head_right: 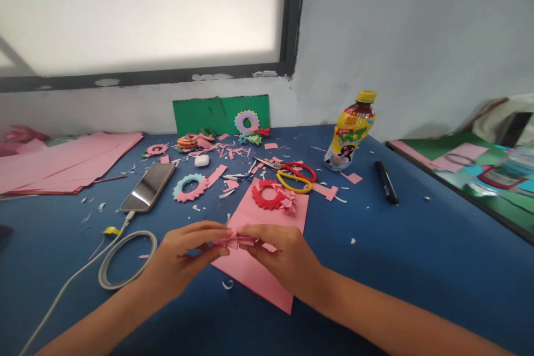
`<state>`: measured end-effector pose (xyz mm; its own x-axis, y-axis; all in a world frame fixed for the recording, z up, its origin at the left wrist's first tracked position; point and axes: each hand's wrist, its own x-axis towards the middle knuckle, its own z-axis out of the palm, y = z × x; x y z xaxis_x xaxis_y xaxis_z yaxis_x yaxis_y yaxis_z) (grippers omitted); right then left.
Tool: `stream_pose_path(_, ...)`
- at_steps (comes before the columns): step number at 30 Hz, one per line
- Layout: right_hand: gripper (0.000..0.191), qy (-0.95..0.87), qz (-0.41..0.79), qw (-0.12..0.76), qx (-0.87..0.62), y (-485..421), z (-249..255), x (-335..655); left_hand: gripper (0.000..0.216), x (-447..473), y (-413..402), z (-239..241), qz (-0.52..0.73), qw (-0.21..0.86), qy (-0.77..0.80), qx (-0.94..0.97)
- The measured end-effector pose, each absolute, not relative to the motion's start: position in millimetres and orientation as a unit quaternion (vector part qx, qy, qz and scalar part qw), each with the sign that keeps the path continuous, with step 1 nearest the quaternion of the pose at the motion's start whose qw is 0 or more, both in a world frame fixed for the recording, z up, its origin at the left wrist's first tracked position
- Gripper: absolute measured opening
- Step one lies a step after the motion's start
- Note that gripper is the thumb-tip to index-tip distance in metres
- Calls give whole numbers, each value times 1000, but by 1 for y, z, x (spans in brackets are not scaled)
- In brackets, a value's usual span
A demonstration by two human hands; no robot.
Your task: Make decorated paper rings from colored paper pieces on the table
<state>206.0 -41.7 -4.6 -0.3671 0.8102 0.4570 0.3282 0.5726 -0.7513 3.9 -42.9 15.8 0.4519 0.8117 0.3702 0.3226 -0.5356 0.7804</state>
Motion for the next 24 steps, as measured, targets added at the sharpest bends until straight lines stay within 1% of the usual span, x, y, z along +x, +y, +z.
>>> stream_pose_path(6,21,-783,263,397,-399,-44,-7,205,20,6,-44,12,374,275,353,812)
stream_pose_path(13,25,-757,351,351,-424,-43,-2,205,21,6,-44,12,360,260,367,817)
stream_pose_path(17,39,-727,420,340,-424,-41,2,208,22,7,-42,9,335,295,404,799)
stream_pose_path(19,36,-719,437,343,-418,-39,2,209,25,9,-41,7,325,327,427,778)
stream_pose_path(22,31,-717,449,323,-425,-37,0,212,31,12,-43,8,310,387,443,747)
stream_pose_path(24,31,-714,448,308,-442,-35,-1,214,35,10,-41,14,288,400,452,744)
